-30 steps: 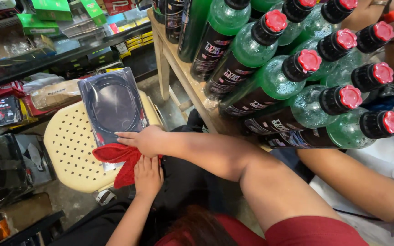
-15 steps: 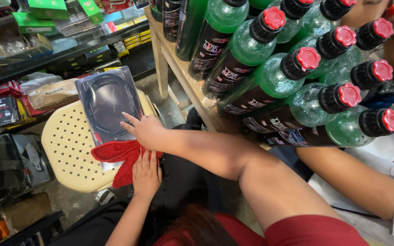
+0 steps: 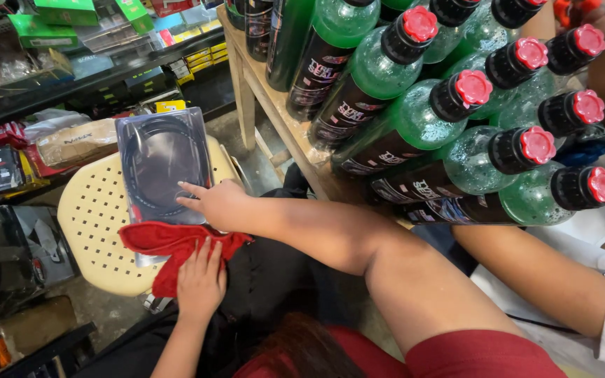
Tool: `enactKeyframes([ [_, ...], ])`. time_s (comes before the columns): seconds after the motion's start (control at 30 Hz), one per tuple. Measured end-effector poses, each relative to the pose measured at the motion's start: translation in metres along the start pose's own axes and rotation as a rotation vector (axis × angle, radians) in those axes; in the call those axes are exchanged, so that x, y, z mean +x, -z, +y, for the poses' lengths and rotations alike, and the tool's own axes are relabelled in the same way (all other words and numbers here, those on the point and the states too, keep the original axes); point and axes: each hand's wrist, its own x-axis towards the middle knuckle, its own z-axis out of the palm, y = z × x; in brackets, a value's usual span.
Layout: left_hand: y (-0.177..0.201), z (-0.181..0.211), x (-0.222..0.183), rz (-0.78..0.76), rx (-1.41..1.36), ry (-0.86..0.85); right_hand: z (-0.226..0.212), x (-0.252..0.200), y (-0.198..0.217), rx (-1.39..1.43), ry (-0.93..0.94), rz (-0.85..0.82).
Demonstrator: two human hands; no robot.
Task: The person cleans the plastic packaging of a motorcycle cable with a cloth and removes a label.
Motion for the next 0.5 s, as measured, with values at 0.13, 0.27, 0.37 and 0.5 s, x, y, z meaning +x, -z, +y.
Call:
enactKeyframes([
  [0.13,0.011,-0.012,-0.012,0.013,0.054,0.012,-0.003,0.002,-0.008,-0.001,0.046,0.08],
  [0.27,0.028,-0.02,-0.017,0.039,0.054,0.026,-0.006,0.011,-0.022,0.027,0.077,0.102],
  [0.37,0.032,-0.029,-0.021,0.115,0.067,0.055,-0.005,0.005,-0.011,0.083,0.106,0.054],
  [0.5,0.031,-0.045,-0.027,0.145,0.076,0.062,-0.008,0.0,-0.003,0.107,0.134,0.011],
])
